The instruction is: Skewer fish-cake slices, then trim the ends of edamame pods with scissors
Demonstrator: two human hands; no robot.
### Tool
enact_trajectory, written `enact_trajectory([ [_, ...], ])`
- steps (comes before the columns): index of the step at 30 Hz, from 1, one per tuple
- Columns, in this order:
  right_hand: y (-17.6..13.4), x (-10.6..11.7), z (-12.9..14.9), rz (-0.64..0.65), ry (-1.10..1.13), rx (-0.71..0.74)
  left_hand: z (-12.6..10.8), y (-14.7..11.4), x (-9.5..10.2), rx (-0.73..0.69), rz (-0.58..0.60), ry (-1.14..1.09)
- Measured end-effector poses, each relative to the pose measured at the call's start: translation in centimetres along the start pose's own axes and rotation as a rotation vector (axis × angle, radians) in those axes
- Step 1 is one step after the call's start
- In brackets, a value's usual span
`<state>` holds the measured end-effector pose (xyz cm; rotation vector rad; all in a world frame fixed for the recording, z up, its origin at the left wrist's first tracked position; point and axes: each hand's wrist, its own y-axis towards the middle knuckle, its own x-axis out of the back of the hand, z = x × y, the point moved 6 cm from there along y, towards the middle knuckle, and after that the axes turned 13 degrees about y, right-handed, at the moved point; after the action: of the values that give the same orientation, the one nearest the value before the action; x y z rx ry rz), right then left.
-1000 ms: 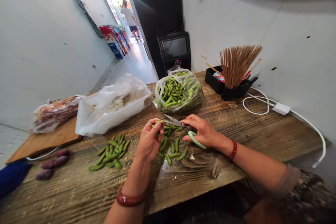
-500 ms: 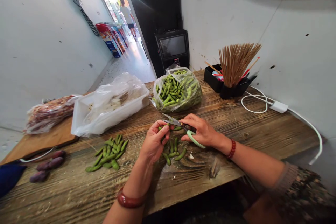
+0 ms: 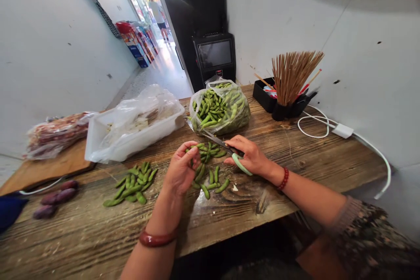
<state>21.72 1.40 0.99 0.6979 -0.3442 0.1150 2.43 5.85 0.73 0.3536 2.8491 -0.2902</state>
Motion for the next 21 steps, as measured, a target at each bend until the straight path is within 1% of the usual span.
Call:
enact_trajectory([
  [2,0.0,0.2,0.1,-0.029,-0.004,0.019,-0.7,0.2,0.8,-0.029,-0.033,-0.052],
  [5,0.0,0.2,0.1,-0.013,-0.005,0.016,-1.3,0.3,1.6,-0.015,-0.054,-0.102],
  [8,-0.1,0.0,0.0,0.01,0.001,-0.006,-1.0,0.3,1.7,0.043,-0.061,-0.105],
  [11,-0.2,-0.1,-0.1,0.023,0.012,-0.015,-0.5,0.4,1.5,0.042,-0.05,-0.014],
  [13,-0.2,-0.2,-0.1,0.039,0.018,-0.022,-0.2,0.6,1.4,0.008,-0.051,0.146],
  [14,-0.2,-0.2,-0.1,0.048,0.018,-0.03,-0.1,0.7,1.4,-0.019,-0.061,0.274],
  [16,-0.2,-0.3,-0.1,0.062,0.013,-0.049,-0.2,0.9,1.5,-0.116,-0.097,0.606],
  [18,-0.1,-0.2,-0.1,0.064,0.009,-0.06,-0.3,1.0,1.1,-0.248,-0.102,0.936],
  [19,-0.1,-0.2,-0.1,0.064,0.009,-0.062,-0.2,0.9,0.8,-0.304,-0.09,1.071],
  [21,-0.1,-0.1,0.0,0.062,0.015,-0.06,0.2,0.9,0.3,-0.366,-0.071,1.286],
])
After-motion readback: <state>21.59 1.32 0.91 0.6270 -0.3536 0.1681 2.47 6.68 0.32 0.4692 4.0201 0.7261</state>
